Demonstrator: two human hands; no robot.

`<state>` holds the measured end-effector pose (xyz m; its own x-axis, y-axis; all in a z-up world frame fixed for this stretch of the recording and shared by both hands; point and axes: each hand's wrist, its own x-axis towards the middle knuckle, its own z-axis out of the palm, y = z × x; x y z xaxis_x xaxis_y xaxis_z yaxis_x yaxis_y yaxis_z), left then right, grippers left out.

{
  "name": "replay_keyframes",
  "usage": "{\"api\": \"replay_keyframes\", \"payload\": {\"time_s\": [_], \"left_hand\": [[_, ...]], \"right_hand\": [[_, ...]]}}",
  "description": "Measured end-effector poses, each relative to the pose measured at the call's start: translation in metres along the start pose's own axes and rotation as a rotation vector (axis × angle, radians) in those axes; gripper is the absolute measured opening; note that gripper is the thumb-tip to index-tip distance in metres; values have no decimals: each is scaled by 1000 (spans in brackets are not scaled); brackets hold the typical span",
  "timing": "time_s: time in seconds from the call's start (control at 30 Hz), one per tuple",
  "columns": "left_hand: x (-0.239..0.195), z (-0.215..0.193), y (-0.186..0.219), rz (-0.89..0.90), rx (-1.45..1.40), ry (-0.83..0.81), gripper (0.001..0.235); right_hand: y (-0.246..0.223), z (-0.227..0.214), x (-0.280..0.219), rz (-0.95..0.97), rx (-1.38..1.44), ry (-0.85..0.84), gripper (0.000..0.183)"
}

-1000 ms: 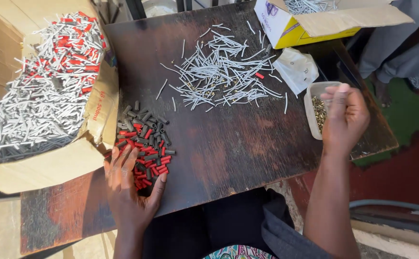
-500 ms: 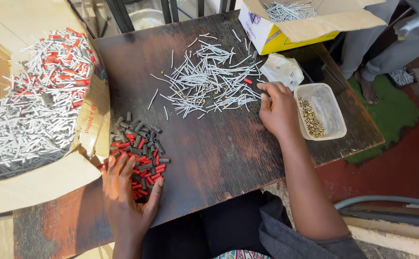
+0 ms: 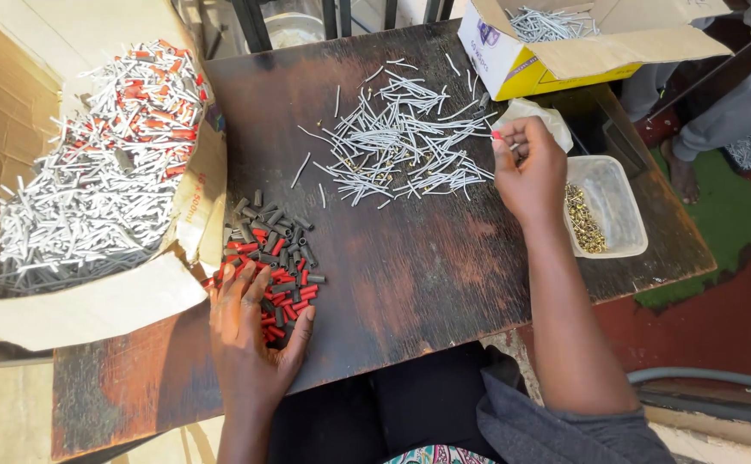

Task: Assembling metal nails into plastic wall anchors by hand on a workbench

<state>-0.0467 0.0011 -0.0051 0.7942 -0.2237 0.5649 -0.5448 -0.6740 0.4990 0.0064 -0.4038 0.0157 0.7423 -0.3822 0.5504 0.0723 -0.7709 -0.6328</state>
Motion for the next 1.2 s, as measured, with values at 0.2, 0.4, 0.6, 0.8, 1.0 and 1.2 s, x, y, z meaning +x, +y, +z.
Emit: {"api": "replay_keyframes", "payload": {"time_s": [0.2,0.4,0.6,0.8,1.0,1.2], "left_hand": [[9,-6,4,-52,-99,30,66],[23,-15,16,-174,-186,-38,106],[20,-8,10,-182,-38,-80,118],[22,-9,16,-230,-13,-131,125],[7,2,-3,-85,85,-69,114],[6,-1,2,-59,36,-3,100]], "right_hand": [[-48,-38,-52,205,99,-112,19],[-146,41,-94,-24,307,-485,26],[-189,94,-98,-243,445,-546,32],[-134,107,-70,-432,21,-483,28],[-95,125,-62,-525,-157,-612,42],[-91,81,-69,-295,-114,-454,27]]}}
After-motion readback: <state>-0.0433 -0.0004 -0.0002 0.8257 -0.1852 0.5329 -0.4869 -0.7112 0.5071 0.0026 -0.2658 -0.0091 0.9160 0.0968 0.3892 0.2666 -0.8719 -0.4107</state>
